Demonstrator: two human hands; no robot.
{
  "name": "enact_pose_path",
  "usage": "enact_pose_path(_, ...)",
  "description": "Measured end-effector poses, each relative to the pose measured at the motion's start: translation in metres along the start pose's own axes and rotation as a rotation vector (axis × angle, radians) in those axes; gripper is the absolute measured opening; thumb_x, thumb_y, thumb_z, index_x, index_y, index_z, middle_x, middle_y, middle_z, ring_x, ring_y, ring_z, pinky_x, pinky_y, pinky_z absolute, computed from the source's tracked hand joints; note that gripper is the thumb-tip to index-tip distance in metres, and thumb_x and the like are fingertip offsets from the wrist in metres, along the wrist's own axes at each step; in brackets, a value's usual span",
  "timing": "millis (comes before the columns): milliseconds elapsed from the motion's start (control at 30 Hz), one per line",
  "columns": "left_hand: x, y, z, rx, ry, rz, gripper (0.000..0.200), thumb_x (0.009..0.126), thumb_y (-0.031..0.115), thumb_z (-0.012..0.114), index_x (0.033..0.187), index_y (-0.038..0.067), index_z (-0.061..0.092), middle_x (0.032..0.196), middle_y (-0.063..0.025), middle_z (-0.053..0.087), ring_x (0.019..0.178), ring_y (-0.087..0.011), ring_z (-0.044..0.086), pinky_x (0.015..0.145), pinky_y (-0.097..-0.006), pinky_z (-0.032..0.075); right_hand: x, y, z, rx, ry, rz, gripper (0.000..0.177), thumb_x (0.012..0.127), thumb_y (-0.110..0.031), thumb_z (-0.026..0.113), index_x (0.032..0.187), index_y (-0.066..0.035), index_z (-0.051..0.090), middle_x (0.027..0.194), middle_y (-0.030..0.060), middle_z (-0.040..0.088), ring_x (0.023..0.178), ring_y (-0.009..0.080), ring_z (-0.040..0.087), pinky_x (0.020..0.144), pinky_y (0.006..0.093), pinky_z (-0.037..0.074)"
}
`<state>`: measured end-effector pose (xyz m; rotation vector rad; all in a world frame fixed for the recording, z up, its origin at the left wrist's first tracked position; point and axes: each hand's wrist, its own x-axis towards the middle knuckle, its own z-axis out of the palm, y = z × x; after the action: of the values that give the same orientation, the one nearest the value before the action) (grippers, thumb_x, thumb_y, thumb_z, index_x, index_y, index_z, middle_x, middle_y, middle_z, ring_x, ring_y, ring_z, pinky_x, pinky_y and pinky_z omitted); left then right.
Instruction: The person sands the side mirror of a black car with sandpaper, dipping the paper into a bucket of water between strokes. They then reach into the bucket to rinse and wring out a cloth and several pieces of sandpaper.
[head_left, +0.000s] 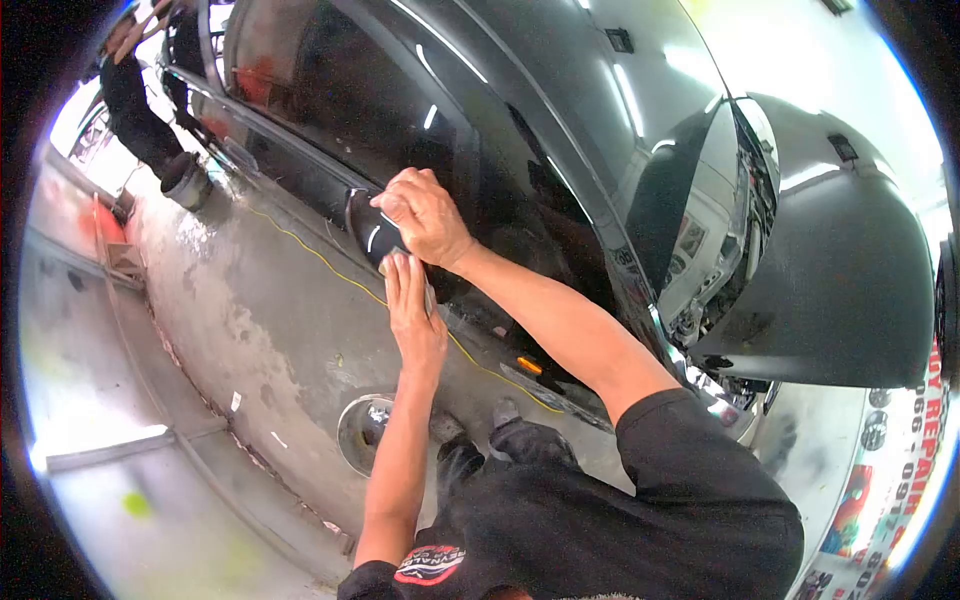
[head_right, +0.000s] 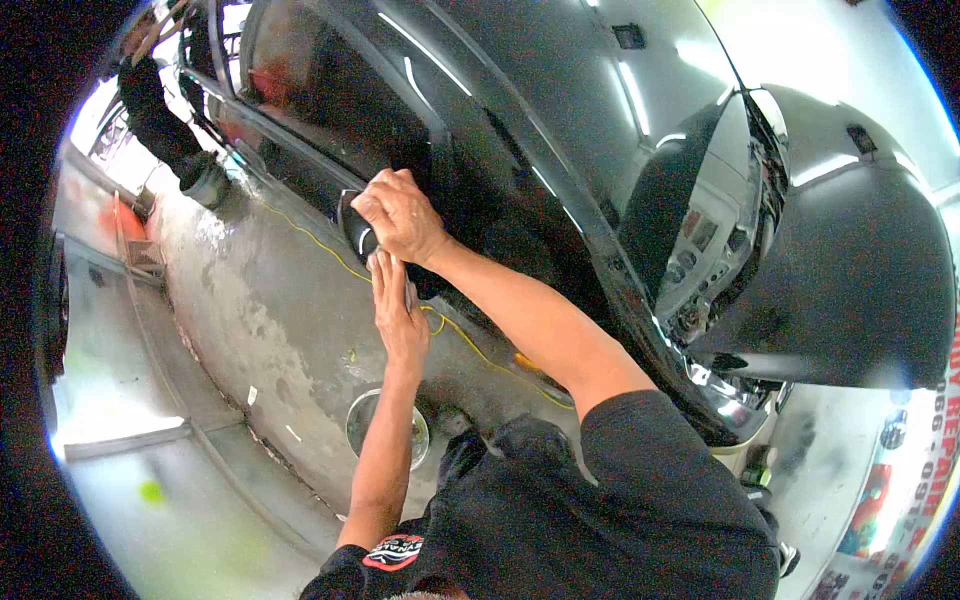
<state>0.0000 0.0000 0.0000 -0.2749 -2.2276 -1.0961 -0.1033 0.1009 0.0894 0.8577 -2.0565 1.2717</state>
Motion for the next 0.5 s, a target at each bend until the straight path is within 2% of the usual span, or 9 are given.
enact_pose_path(67, -0.001, -0.014, -0.013, 0.032, -0.025, 0.067, 0.053, 0.093, -0.004, 0.055, 0.146, 0.002, 0.053, 0.153, -0.0242, 0.048, 0.148, -0.0417, 0.038, 0.122, -0.0505, 0.03, 0.005, -0.006, 0.01, 0.005, 0.023, -0.035, 0.029, 0.101, -0.025, 0.054, 0.091, -0.005, 0.073, 0.09, 0.0112, 0.066, 0.087, 0.0304, 0.06, 0.085, 0.0401, 0.043)
enact_pose_path(100, -0.001, 0.001, 0.007, 0.03, 0.003, 0.055, 0.046, 0.097, -0.001, 0.053, 0.142, 0.0, 0.055, 0.151, -0.025, 0.049, 0.146, -0.0433, 0.039, 0.12, -0.0496, 0.033, -0.02, -0.003, -0.019, -0.008, 0.027, -0.048, 0.026, 0.101, -0.023, 0.055, 0.093, -0.006, 0.073, 0.09, 0.0105, 0.066, 0.085, 0.0305, 0.06, 0.083, 0.0398, 0.044)
enact_pose_path(167, 0.053, -0.009, -0.009, -0.09, -0.038, -0.201, 0.038, 0.102, 0.006, 0.052, 0.14, 0.005, 0.059, 0.148, -0.0184, 0.055, 0.141, -0.0361, 0.048, 0.116, -0.0428, 0.04, -0.028, -0.004, -0.012, 0.051, 0.059, -0.036, 0.023, 0.101, -0.021, 0.055, 0.096, -0.008, 0.074, 0.09, 0.0109, 0.066, 0.086, 0.0305, 0.061, 0.082, 0.0406, 0.045)
enact_pose_path(200, 0.079, -0.028, 0.006, -0.126, 0.016, -0.229, 0.038, 0.101, 0.006, 0.054, 0.139, 0.008, 0.06, 0.144, -0.0159, 0.06, 0.135, -0.032, 0.056, 0.111, -0.0389, 0.045, -0.012, 0.004, -0.016, 0.053, 0.076, -0.065, 0.023, 0.101, -0.021, 0.055, 0.096, -0.009, 0.074, 0.09, 0.0109, 0.066, 0.087, 0.0302, 0.061, 0.082, 0.0411, 0.046)
enact_pose_path(267, 0.066, -0.016, 0.015, -0.124, 0.068, -0.258, 0.035, 0.098, 0.001, 0.055, 0.131, 0.009, 0.064, 0.137, -0.017, 0.064, 0.128, -0.0342, 0.06, 0.105, -0.0381, 0.05, -0.019, 0.01, -0.023, 0.115, 0.076, 0.023, 0.023, 0.103, -0.021, 0.055, 0.098, -0.009, 0.074, 0.091, 0.0107, 0.066, 0.088, 0.028, 0.063, 0.082, 0.0401, 0.048)
enact_pose_path(333, 0.027, 0.005, 0.025, 0.034, 0.172, -0.016, 0.045, 0.088, -0.011, 0.051, 0.13, 0.001, 0.062, 0.14, -0.0258, 0.057, 0.135, -0.0414, 0.053, 0.114, -0.046, 0.042, -0.025, 0.014, -0.028, 0.172, 0.095, 0.071, 0.027, 0.105, -0.022, 0.053, 0.102, -0.006, 0.074, 0.095, 0.01, 0.066, 0.091, 0.0236, 0.064, 0.084, 0.0364, 0.05)
enact_pose_path(367, 0.006, 0.025, 0.022, 0.032, 0.084, 0.026, 0.057, 0.079, -0.016, 0.05, 0.133, -0.002, 0.06, 0.143, -0.0289, 0.054, 0.141, -0.0447, 0.045, 0.118, -0.0506, 0.037, -0.029, 0.016, -0.031, 0.19, 0.117, 0.08, 0.03, 0.107, -0.024, 0.051, 0.104, -0.003, 0.073, 0.098, 0.0098, 0.066, 0.092, 0.0211, 0.064, 0.085, 0.0342, 0.05)
enact_pose_path(433, -0.028, 0.048, 0.023, 0.115, -0.044, 0.056, 0.08, 0.063, -0.018, 0.054, 0.141, -0.001, 0.056, 0.147, -0.0266, 0.052, 0.146, -0.0429, 0.04, 0.121, -0.0506, 0.033, -0.047, 0.004, -0.038, 0.378, 0.268, 0.143, 0.027, 0.104, -0.016, 0.05, 0.101, -0.002, 0.073, 0.096, 0.0123, 0.069, 0.092, 0.0257, 0.063, 0.085, 0.0361, 0.049)
enact_pose_path(500, -0.011, 0.04, 0.015, 0.169, -0.072, 0.114, 0.074, 0.066, -0.017, 0.055, 0.138, -0.002, 0.058, 0.147, -0.0257, 0.053, 0.144, -0.0423, 0.041, 0.121, -0.0495, 0.033, -0.088, -0.014, -0.053, 0.499, 0.301, 0.28, 0.035, 0.108, -0.019, 0.045, 0.102, 0.002, 0.072, 0.101, 0.0123, 0.067, 0.094, 0.0228, 0.062, 0.086, 0.0346, 0.049)
